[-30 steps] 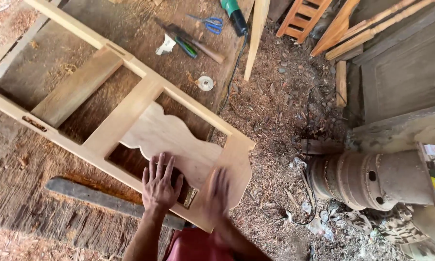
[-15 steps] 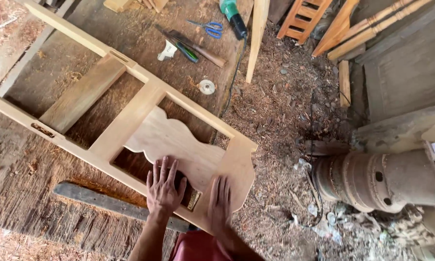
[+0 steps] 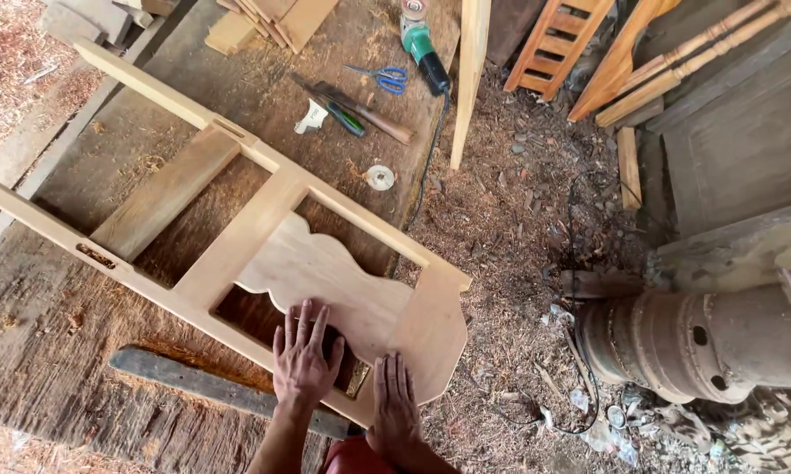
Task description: The person smooths the edges and surfaces of a wooden chair frame using a sanding block. They work on the curved edges and flat surfaces, then flip the chair frame to sand the other side.
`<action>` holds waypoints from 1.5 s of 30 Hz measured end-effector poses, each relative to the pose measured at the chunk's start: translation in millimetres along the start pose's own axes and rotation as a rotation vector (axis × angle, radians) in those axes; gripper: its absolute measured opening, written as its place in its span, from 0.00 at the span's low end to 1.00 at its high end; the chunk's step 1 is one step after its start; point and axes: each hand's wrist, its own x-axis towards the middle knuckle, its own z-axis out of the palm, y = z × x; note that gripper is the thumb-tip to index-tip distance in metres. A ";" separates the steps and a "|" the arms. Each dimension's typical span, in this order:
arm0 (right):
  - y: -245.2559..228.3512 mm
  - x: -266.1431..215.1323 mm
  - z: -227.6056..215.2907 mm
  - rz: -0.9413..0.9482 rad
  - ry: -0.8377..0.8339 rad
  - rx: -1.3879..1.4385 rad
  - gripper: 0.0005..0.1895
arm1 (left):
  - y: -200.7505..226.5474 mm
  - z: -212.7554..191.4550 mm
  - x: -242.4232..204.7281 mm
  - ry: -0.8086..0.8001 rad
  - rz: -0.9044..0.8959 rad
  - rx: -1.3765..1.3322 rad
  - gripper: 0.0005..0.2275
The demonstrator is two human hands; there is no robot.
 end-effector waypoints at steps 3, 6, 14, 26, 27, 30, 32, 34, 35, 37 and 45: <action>35.1 31.0 1.4 -0.150 0.226 0.016 0.33 | 1.2 0.6 1.0 -0.072 -0.014 0.013 0.33; 94.2 109.9 -14.5 0.016 0.046 0.079 0.70 | 2.7 3.4 -4.0 -0.060 -0.044 0.104 0.32; 23.5 4.5 37.4 -0.140 0.161 -0.078 0.54 | 4.3 -4.0 -7.5 -0.018 -0.028 0.063 0.33; 86.7 66.4 6.4 -0.052 0.373 -0.122 0.54 | 3.2 -1.7 -6.7 -0.030 -0.024 0.073 0.32; 58.3 38.2 -9.6 -0.055 0.383 -0.124 0.54 | 3.0 -3.2 -3.9 -0.020 -0.022 0.073 0.32; 16.4 -11.2 -27.2 -0.060 0.195 -0.217 0.61 | 3.7 -3.7 -2.9 -0.011 -0.025 0.076 0.31; 42.8 9.0 -2.0 -0.046 0.548 -0.352 0.52 | 4.3 -1.6 -6.2 -0.027 -0.034 0.086 0.32; 80.3 54.9 -14.3 0.056 0.363 -0.193 0.47 | 5.4 -3.6 -4.9 -0.029 -0.035 0.072 0.32; 98.1 76.7 -19.2 0.160 0.183 -0.033 0.54 | 4.9 -5.1 -4.6 -0.026 -0.033 0.060 0.32; 101.5 80.4 -19.0 0.229 0.108 -0.049 0.59 | 4.9 -2.5 -5.1 -0.023 -0.031 0.063 0.32; 43.8 -9.9 -32.1 0.034 0.080 0.133 0.58 | 7.0 -10.5 1.8 -0.113 -0.034 0.039 0.34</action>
